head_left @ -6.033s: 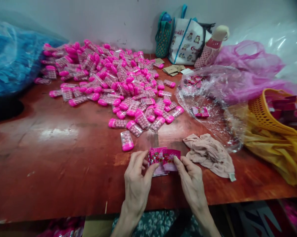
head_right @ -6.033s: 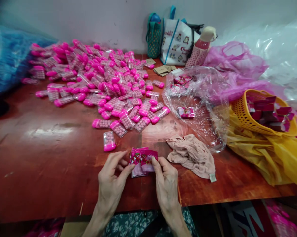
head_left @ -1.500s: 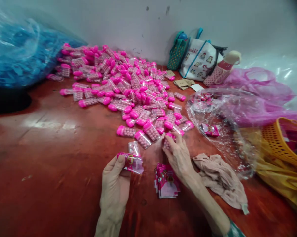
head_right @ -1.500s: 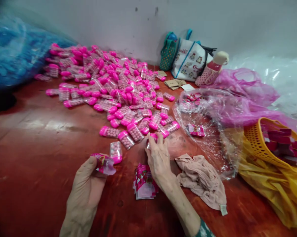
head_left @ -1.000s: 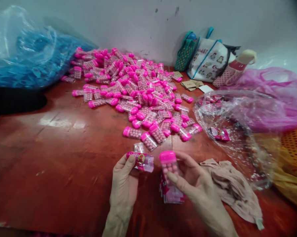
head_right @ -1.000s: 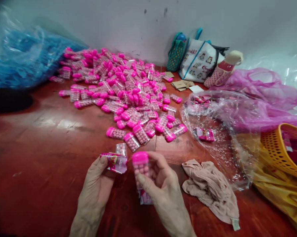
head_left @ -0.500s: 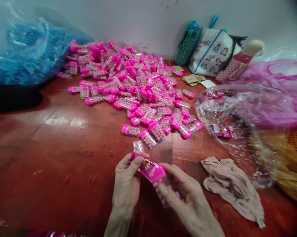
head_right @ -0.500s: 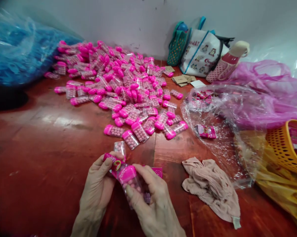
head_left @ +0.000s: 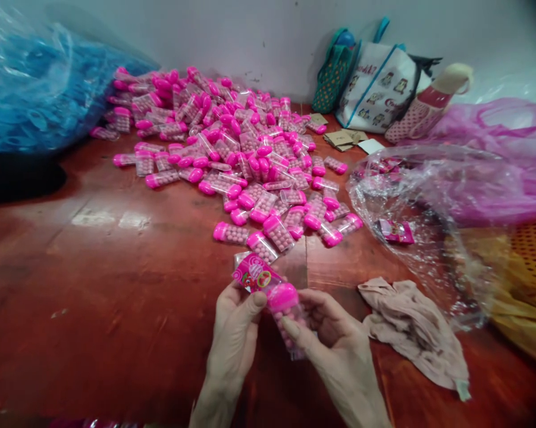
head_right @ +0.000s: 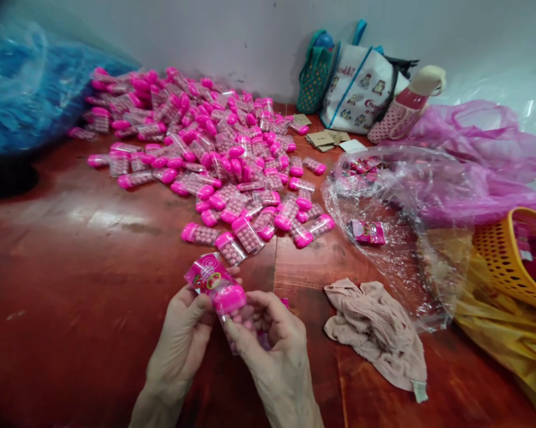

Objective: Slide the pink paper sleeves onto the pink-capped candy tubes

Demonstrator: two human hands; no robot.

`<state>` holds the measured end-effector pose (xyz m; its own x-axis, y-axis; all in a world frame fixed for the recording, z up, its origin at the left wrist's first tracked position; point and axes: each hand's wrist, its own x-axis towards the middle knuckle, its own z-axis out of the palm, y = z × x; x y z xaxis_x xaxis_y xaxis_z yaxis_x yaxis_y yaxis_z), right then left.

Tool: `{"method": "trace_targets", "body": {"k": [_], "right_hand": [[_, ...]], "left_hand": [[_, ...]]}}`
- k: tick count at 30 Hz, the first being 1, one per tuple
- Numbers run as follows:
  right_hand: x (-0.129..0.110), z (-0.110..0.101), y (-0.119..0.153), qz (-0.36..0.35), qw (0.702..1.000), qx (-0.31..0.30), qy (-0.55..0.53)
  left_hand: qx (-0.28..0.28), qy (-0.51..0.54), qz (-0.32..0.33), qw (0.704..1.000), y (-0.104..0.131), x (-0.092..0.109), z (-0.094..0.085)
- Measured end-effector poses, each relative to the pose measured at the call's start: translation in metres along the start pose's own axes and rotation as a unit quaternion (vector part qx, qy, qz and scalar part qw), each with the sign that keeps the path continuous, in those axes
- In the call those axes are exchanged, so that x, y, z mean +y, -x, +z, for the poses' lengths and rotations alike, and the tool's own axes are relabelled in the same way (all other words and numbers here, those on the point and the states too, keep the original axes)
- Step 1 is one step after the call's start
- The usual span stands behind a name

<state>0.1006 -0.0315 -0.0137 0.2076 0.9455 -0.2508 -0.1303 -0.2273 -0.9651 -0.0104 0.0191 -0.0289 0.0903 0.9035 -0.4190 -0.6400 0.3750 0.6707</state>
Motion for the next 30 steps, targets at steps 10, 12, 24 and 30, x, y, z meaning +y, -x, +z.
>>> {"method": "trace_targets", "body": {"k": [10,12,24,30], "right_hand": [[0.001,-0.004,0.001,-0.221,0.958,0.024,0.181],[-0.001,-0.007,0.001,-0.231,0.955,0.013,0.188],[-0.011,-0.02,0.007,-0.143,0.975,-0.049,0.165],[0.006,-0.002,0.018,-0.229,0.946,0.115,0.198]], "left_hand": [[-0.037,0.009,-0.039,0.999,0.002,-0.004,0.006],[-0.044,-0.011,-0.028,0.999,0.001,-0.003,0.002],[-0.1,-0.146,-0.04,0.983,0.008,0.004,-0.001],[-0.131,-0.072,-0.096,0.984,0.007,-0.007,0.001]]}}
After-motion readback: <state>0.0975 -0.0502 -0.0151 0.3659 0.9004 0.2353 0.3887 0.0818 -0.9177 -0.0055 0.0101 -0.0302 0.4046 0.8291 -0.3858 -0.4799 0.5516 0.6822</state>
